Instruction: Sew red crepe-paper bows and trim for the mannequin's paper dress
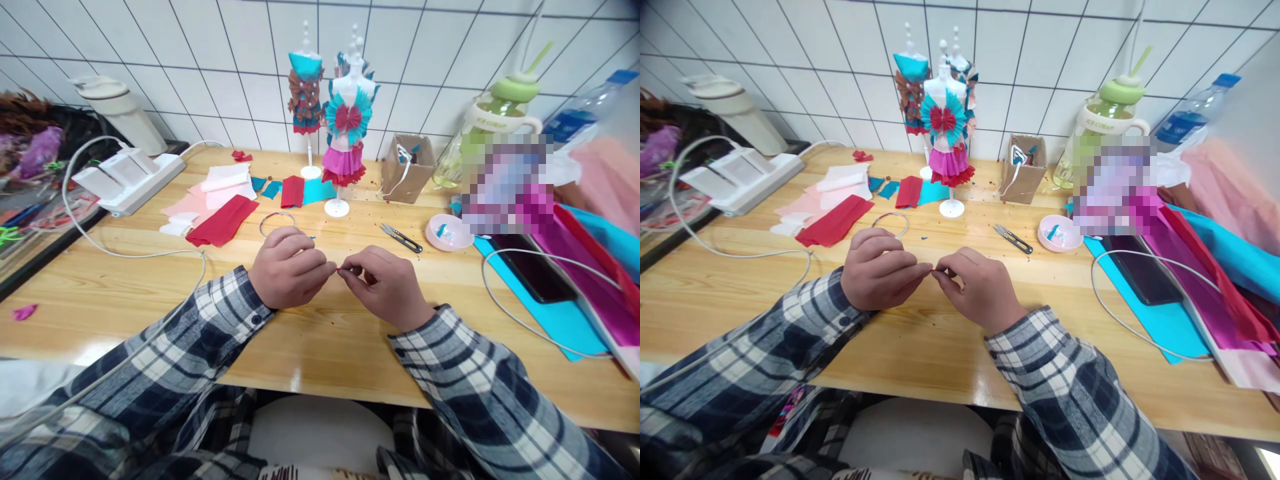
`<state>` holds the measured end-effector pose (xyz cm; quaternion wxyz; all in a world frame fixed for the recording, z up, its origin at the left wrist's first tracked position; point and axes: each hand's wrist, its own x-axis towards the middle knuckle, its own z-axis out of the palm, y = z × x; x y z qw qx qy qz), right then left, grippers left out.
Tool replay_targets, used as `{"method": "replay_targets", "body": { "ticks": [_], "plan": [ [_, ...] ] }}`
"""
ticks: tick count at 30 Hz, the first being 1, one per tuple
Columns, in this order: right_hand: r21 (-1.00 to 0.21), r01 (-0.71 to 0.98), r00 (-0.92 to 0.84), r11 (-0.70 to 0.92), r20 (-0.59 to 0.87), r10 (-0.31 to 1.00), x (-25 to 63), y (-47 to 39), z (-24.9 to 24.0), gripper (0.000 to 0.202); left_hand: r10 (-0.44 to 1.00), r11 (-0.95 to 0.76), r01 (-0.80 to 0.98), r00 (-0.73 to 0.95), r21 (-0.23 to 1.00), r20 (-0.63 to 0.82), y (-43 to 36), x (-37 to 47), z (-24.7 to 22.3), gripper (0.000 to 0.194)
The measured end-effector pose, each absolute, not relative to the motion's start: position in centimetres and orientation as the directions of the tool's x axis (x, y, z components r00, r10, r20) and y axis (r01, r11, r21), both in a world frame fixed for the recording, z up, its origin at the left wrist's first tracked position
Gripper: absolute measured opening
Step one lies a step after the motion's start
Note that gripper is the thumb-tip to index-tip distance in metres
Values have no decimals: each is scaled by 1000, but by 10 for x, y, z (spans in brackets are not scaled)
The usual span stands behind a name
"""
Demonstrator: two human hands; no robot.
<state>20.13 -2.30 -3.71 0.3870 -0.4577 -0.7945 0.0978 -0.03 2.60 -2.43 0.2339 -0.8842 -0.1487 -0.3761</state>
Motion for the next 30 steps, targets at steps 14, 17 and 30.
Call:
{"method": "replay_targets", "body": {
  "ticks": [14, 17, 30],
  "plan": [
    [-917, -48, -283, -396, -368, 886, 209, -12, -37, 36, 35, -864, 415, 614, -285, 789, 25, -2, -31, 13],
    [-923, 18, -275, -385, -375, 885, 210, -12, -37, 31, 29, -878, 376, 660, -296, 751, 24, -1, -29, 15],
    [-964, 196, -376, -178, -242, 894, 217, -5, -41, 23, -209, -910, 76, 764, -407, 610, 18, 9, -25, 8]
  ]
}}
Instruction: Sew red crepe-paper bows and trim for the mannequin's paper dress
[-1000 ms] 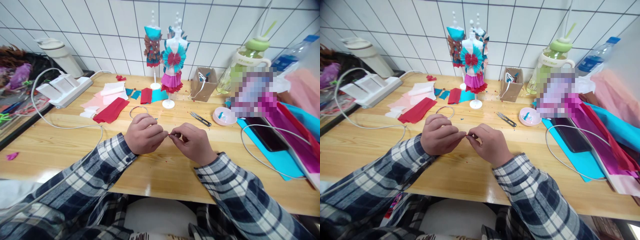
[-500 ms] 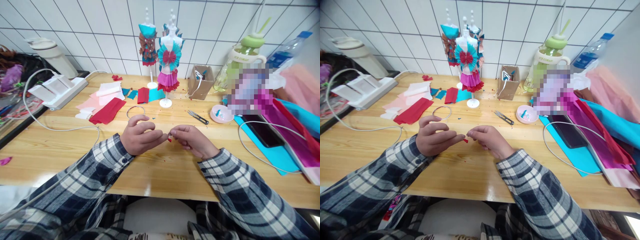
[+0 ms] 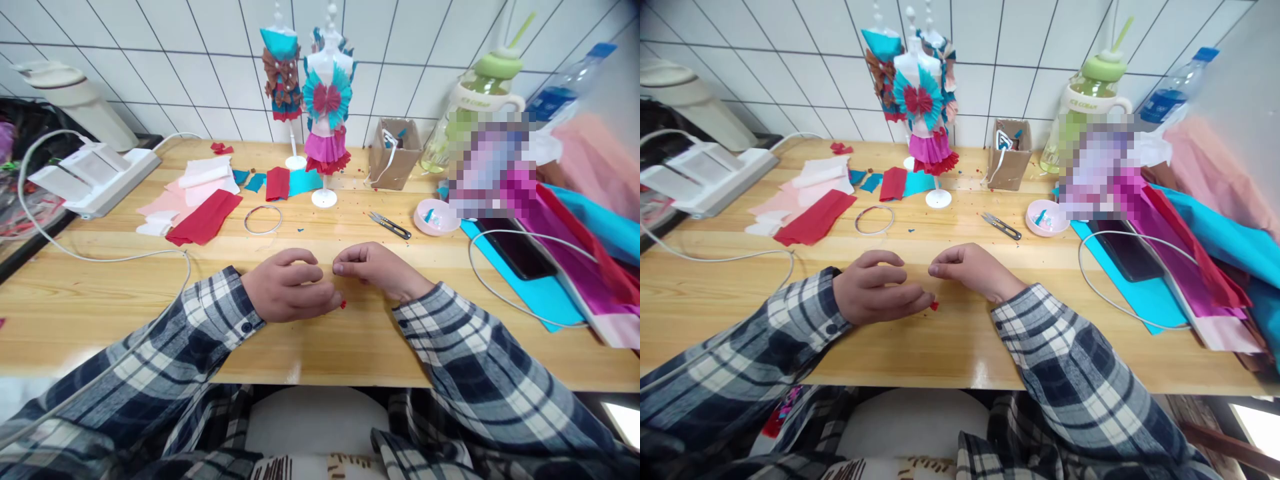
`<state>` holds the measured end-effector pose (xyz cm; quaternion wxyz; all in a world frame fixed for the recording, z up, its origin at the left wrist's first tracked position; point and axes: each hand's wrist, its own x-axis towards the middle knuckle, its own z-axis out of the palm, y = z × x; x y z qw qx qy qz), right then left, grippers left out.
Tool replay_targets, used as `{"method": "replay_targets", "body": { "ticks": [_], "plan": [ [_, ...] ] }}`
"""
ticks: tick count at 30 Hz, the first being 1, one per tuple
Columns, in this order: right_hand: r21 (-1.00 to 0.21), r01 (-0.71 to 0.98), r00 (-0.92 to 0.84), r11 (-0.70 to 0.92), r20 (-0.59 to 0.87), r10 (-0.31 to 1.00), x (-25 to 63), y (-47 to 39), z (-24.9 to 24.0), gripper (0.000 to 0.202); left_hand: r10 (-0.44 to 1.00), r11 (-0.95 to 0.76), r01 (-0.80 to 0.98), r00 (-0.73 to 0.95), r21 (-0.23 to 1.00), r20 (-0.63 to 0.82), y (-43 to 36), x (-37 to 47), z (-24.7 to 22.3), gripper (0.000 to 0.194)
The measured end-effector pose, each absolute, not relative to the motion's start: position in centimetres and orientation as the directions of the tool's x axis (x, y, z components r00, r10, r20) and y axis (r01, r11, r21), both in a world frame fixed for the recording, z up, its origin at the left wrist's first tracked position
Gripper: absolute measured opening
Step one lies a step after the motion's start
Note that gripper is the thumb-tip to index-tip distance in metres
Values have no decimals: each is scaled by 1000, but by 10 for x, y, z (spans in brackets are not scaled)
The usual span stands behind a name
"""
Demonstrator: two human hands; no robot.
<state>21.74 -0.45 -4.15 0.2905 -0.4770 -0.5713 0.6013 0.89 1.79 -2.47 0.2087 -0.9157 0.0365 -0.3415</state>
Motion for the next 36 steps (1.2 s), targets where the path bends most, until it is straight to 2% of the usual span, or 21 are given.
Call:
{"method": "replay_targets", "body": {
  "ticks": [3, 7, 11, 19, 24, 26, 29, 36],
  "plan": [
    [-966, 214, -297, -147, -208, 932, 220, -2, -43, 25, -165, -918, 104, 777, -383, 607, 19, 10, -26, 9],
    [-955, 270, -207, -126, -185, 961, 225, 0, -41, 31, -83, -909, 242, 694, -340, 715, 26, 1, -32, 17],
    [-952, 260, -317, -162, -243, 917, 227, -2, -37, 42, -25, -878, 336, 680, -341, 733, 28, -6, -34, 18],
    [-959, 245, -383, -141, -229, 895, 224, -3, -36, 23, -36, -947, 209, 684, -243, 728, 26, 2, -30, 23],
    [-940, 309, -394, -146, -266, 880, 228, -4, -32, 31, -91, -924, 213, 683, -316, 725, 26, 2, -29, 22],
    [-932, 329, -420, -151, -288, 861, 229, -4, -32, 34, -71, -924, 226, 690, -308, 721, 26, 1, -29, 23],
    [-935, 328, -449, -134, -279, 849, 228, -3, -35, 27, -46, -922, 240, 712, -304, 701, 26, 0, -32, 25],
    [-946, 315, -456, -72, -218, 863, 226, -2, -37, 16, 34, -930, 276, 719, -241, 694, 27, 6, -37, 10]
  ]
}}
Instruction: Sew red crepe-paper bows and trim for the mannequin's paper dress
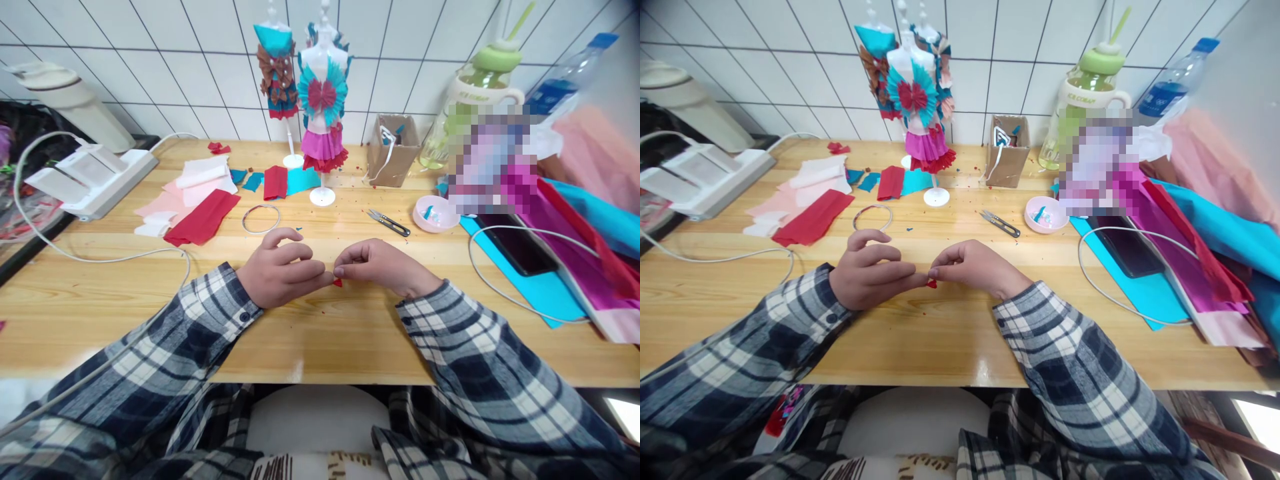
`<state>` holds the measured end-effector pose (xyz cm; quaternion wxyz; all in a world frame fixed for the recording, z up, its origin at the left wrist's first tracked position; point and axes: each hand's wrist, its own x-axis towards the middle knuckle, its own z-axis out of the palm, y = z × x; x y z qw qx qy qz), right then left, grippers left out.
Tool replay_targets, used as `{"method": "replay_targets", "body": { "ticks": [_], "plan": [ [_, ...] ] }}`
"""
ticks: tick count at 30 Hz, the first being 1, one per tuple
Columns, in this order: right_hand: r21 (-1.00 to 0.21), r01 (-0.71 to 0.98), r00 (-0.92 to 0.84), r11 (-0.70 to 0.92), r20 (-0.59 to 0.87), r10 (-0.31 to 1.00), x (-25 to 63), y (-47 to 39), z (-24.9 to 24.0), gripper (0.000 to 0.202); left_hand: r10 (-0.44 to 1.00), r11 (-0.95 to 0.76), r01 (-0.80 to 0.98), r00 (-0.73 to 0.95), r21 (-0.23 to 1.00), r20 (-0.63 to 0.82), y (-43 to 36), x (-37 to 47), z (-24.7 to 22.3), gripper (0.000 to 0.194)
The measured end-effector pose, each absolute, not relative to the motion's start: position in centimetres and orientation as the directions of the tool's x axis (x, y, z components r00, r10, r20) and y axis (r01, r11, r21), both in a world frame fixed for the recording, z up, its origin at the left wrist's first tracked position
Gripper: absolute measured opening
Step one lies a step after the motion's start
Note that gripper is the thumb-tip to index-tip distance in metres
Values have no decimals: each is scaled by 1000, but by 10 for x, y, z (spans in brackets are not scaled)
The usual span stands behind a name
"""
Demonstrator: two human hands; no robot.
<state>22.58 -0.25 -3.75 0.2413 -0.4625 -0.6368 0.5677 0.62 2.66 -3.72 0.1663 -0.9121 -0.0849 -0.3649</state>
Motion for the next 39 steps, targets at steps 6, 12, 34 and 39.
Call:
{"method": "replay_targets", "body": {
  "ticks": [6, 12, 34, 39],
  "plan": [
    [-865, 481, -386, 146, -59, 920, 223, -4, -32, 12, 126, -957, 259, 770, -127, 626, 33, 8, -39, 6],
    [-636, 645, -379, 423, 214, 900, 221, -5, -34, 8, 331, -943, 295, 782, 154, 529, 38, 9, -47, 9],
    [-568, 768, -393, 297, -51, 918, 223, -8, -33, 12, 447, -877, 369, 861, 308, 243, 22, 24, -47, 17],
    [-381, 813, -420, 440, 140, 897, 218, -15, -33, 10, 572, -774, 426, 787, 468, 231, 25, 27, -51, 16]
  ]
}}
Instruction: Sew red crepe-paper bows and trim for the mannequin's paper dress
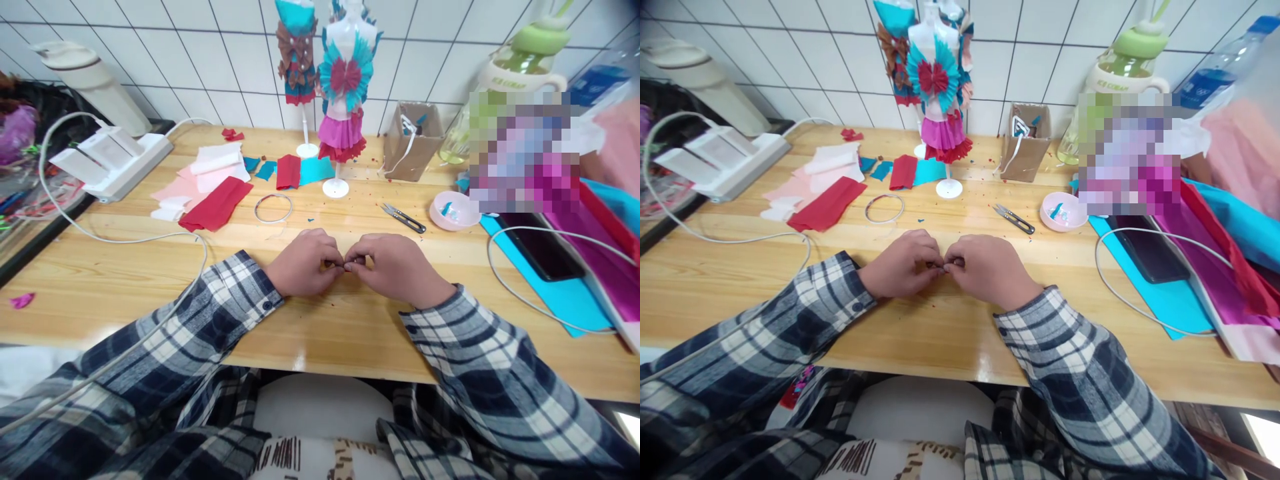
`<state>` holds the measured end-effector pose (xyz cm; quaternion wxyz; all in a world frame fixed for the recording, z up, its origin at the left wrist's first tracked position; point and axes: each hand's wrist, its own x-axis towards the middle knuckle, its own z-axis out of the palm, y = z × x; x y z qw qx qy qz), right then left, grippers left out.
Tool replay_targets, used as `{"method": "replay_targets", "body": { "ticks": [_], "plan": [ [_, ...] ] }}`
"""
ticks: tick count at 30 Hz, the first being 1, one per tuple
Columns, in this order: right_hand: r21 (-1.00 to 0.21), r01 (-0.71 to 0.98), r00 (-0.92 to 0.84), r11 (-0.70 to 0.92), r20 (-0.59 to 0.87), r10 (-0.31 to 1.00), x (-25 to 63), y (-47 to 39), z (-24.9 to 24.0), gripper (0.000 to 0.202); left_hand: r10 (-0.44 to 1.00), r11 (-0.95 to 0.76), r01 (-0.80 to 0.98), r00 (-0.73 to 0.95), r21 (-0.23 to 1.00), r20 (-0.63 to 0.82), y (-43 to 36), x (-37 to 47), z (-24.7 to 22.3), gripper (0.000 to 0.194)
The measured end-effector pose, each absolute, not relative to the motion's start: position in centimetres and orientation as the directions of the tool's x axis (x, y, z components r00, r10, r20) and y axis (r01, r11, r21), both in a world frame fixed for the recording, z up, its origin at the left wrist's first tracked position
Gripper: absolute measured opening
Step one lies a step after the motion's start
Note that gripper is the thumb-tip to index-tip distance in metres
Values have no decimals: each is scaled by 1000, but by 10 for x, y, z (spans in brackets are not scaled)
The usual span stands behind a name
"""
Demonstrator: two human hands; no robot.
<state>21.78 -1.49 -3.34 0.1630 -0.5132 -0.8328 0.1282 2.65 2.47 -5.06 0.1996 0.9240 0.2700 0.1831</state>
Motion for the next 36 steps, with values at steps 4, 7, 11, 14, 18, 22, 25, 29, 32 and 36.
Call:
{"method": "replay_targets", "body": {
  "ticks": [4, 7, 11, 14, 18, 22, 25, 29, 32, 36],
  "plan": [
    [-191, 816, -470, 545, 329, 819, 215, -19, -34, 19, 755, -502, 417, 639, 758, 148, 27, 27, -49, 17],
    [-61, 805, -501, 590, 464, 731, 215, -20, -33, 24, 840, -160, 284, 543, 945, -20, 25, 26, -47, 16],
    [69, 785, -532, 616, 585, 612, 218, -19, -32, 19, 840, 236, -6, 505, 972, -201, 21, 25, -49, 14],
    [106, 767, -552, 633, 612, 566, 222, -18, -32, 20, 848, 337, -148, 478, 930, -232, 19, 26, -51, 15],
    [-25, 780, -426, 626, 711, 559, 223, -19, -36, 34, 895, 306, -231, 400, 924, -196, 19, 27, -51, 12],
    [-367, 710, -167, 601, 742, 650, 218, -20, -36, 34, 895, 322, -231, 391, 918, -215, 18, 27, -49, 13],
    [-743, 527, -55, 412, 454, 889, 211, -16, -35, 40, 863, 321, -169, 458, 932, -214, 16, 26, -50, 18],
    [-946, 307, -156, 105, 59, 986, 204, -10, -40, 34, 828, 265, -97, 533, 959, -175, 15, 26, -50, 24],
    [-975, 223, -145, 9, -24, 989, 203, -9, -43, 33, 841, 149, 20, 523, 989, -137, 16, 25, -49, 25],
    [-987, 161, -117, 13, -6, 993, 204, -9, -45, 32, 860, -100, 227, 509, 969, -31, 18, 23, -46, 29]
  ]
}}
